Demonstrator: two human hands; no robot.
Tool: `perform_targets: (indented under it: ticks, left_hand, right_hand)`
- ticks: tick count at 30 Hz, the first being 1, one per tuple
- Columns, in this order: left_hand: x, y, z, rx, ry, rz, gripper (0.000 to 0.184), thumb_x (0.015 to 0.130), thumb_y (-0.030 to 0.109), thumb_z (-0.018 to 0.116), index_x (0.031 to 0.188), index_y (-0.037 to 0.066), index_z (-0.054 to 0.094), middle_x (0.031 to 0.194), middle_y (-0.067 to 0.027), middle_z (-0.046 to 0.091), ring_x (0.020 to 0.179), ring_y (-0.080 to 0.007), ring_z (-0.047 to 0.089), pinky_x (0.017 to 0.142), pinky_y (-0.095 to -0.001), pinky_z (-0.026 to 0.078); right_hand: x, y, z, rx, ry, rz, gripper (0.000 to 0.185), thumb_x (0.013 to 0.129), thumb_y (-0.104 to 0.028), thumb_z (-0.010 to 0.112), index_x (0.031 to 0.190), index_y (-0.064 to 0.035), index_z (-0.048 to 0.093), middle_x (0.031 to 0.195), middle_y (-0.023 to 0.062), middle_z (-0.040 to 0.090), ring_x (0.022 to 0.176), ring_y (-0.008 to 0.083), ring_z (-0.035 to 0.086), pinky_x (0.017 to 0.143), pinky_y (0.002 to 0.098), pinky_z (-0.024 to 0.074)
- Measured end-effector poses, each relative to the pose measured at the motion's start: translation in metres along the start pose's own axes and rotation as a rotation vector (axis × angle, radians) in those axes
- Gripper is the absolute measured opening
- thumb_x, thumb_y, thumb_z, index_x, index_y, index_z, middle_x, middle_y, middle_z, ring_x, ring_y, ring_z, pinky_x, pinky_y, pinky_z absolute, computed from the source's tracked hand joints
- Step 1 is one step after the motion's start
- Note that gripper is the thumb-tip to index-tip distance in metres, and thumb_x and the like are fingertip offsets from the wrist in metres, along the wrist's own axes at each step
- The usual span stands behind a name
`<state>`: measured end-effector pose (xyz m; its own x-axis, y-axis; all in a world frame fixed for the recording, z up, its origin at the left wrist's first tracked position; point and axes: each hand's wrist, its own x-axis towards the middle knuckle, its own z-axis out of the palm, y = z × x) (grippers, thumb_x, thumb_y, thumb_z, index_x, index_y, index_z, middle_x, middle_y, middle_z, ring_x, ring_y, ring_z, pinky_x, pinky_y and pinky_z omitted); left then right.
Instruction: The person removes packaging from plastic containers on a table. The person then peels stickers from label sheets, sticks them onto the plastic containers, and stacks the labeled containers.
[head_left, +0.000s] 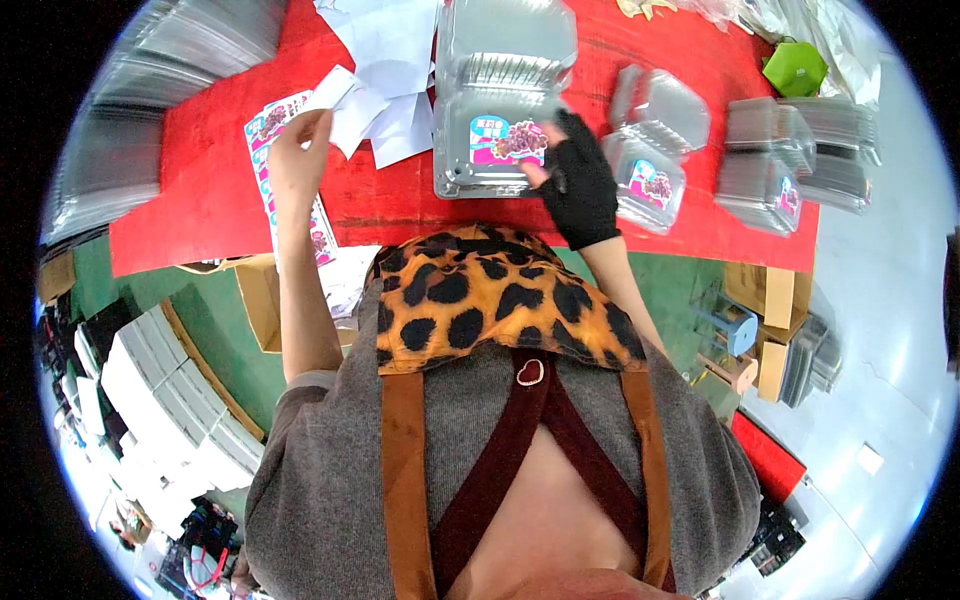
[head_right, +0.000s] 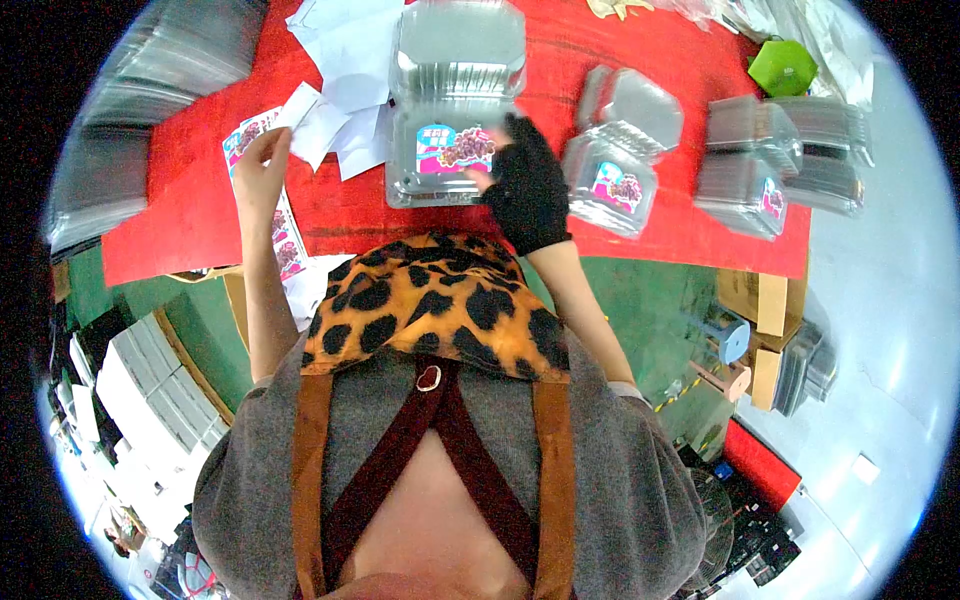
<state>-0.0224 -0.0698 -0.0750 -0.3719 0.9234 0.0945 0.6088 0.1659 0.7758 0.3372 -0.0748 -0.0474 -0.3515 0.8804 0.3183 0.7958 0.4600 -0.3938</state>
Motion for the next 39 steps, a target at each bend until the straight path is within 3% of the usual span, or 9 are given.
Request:
perform_targets:
  ticks: [4, 8, 16, 22, 25, 29, 32, 33, 39]
  left_hand:
    - [0.011, -0.083, -0.003, 0.413, 0.251, 0.030, 0.051, 0.082, 0.040, 0.071, 0.114, 0.001, 0.066, 0.104, -0.0211, 0.068, 0.099, -0.0321, 0.066, 0.086, -0.0420, 0.051]
    - [0.007, -0.108, 0.002, 0.698, 0.193, -0.376, 0.081, 0.070, 0.058, 0.074, 0.124, 0.001, 0.058, 0.132, -0.0233, 0.052, 0.125, -0.0391, 0.045, 0.102, -0.0495, 0.041]
    - [0.003, -0.127, 0.004, 0.733, 0.272, -0.422, 0.091, 0.060, 0.061, 0.080, 0.123, -0.001, 0.058, 0.133, -0.0207, 0.051, 0.124, -0.0398, 0.045, 0.102, -0.0488, 0.042]
    - [0.006, -0.125, 0.003, 0.660, 0.319, -0.427, 0.085, 0.057, 0.053, 0.085, 0.120, 0.002, 0.060, 0.126, -0.0201, 0.055, 0.120, -0.0385, 0.049, 0.098, -0.0489, 0.044]
    - [0.006, -0.123, -0.004, 0.635, 0.342, -0.456, 0.088, 0.056, 0.051, 0.087, 0.123, 0.003, 0.057, 0.122, -0.0213, 0.056, 0.118, -0.0383, 0.051, 0.096, -0.0483, 0.045]
    - [0.006, -0.147, -0.013, 0.534, 0.398, -0.503, 0.097, 0.053, 0.050, 0.089, 0.129, 0.003, 0.052, 0.121, -0.0254, 0.055, 0.114, -0.0412, 0.053, 0.094, -0.0482, 0.047]
    - [0.008, -0.189, -0.024, 0.436, 0.428, -0.487, 0.102, 0.051, 0.048, 0.090, 0.131, 0.000, 0.049, 0.119, -0.0294, 0.056, 0.109, -0.0426, 0.057, 0.091, -0.0473, 0.049]
    - [0.009, -0.197, -0.026, 0.447, 0.442, -0.456, 0.100, 0.051, 0.042, 0.091, 0.130, -0.004, 0.049, 0.108, -0.0260, 0.064, 0.101, -0.0383, 0.063, 0.088, -0.0438, 0.051]
    - [-0.006, -0.194, -0.040, 0.138, 0.520, -0.457, 0.069, 0.060, 0.020, 0.090, 0.118, -0.004, 0.059, 0.076, -0.0083, 0.069, 0.071, -0.0175, 0.065, 0.071, -0.0307, 0.052]
  right_hand:
    - [-0.024, 0.032, -0.011, 0.071, 0.039, 0.286, 0.041, 0.088, -0.033, 0.068, 0.115, -0.0024, 0.064, 0.114, 0.0186, 0.064, 0.108, 0.0334, 0.060, 0.093, 0.0400, 0.0461]
    - [-0.030, 0.037, -0.010, 0.266, -0.018, 0.448, 0.037, 0.087, -0.033, 0.069, 0.107, -0.0019, 0.068, 0.102, 0.0178, 0.067, 0.095, 0.0300, 0.065, 0.084, 0.0374, 0.0498]
    - [-0.031, 0.045, -0.003, 0.559, -0.072, 0.732, 0.041, 0.092, -0.035, 0.065, 0.116, -0.0020, 0.067, 0.096, 0.0047, 0.067, 0.080, 0.0118, 0.061, 0.074, 0.0253, 0.0492]
    - [-0.023, 0.049, -0.015, 0.984, -0.124, 0.912, 0.040, 0.095, -0.035, 0.058, 0.116, -0.0025, 0.066, 0.103, 0.0063, 0.066, 0.083, 0.0114, 0.060, 0.073, 0.0256, 0.0495]
    - [-0.025, 0.059, -0.020, 0.885, -0.210, 0.776, 0.039, 0.099, -0.033, 0.050, 0.117, -0.0009, 0.064, 0.108, 0.0084, 0.066, 0.087, 0.0131, 0.062, 0.074, 0.0264, 0.0504]
    - [-0.025, 0.077, -0.012, 1.848, 0.011, 0.860, 0.030, 0.099, -0.024, 0.048, 0.115, -0.0011, 0.061, 0.108, 0.0112, 0.068, 0.090, 0.0228, 0.065, 0.080, 0.0334, 0.0518]
    - [-0.004, 0.063, -0.025, 2.500, -0.059, 1.201, 0.044, 0.095, -0.027, 0.057, 0.127, 0.0032, 0.055, 0.110, 0.0156, 0.066, 0.093, 0.0272, 0.064, 0.083, 0.0389, 0.0536]
    - [-0.001, 0.067, -0.016, 2.372, -0.269, 1.024, 0.030, 0.094, -0.024, 0.059, 0.113, -0.0014, 0.062, 0.098, 0.0117, 0.069, 0.093, 0.0257, 0.065, 0.087, 0.0374, 0.0535]
    - [0.011, 0.032, 0.005, 1.542, -0.135, 0.764, 0.050, 0.088, -0.019, 0.063, 0.130, 0.0045, 0.049, 0.119, 0.0131, 0.062, 0.106, 0.0223, 0.061, 0.094, 0.0355, 0.0491]
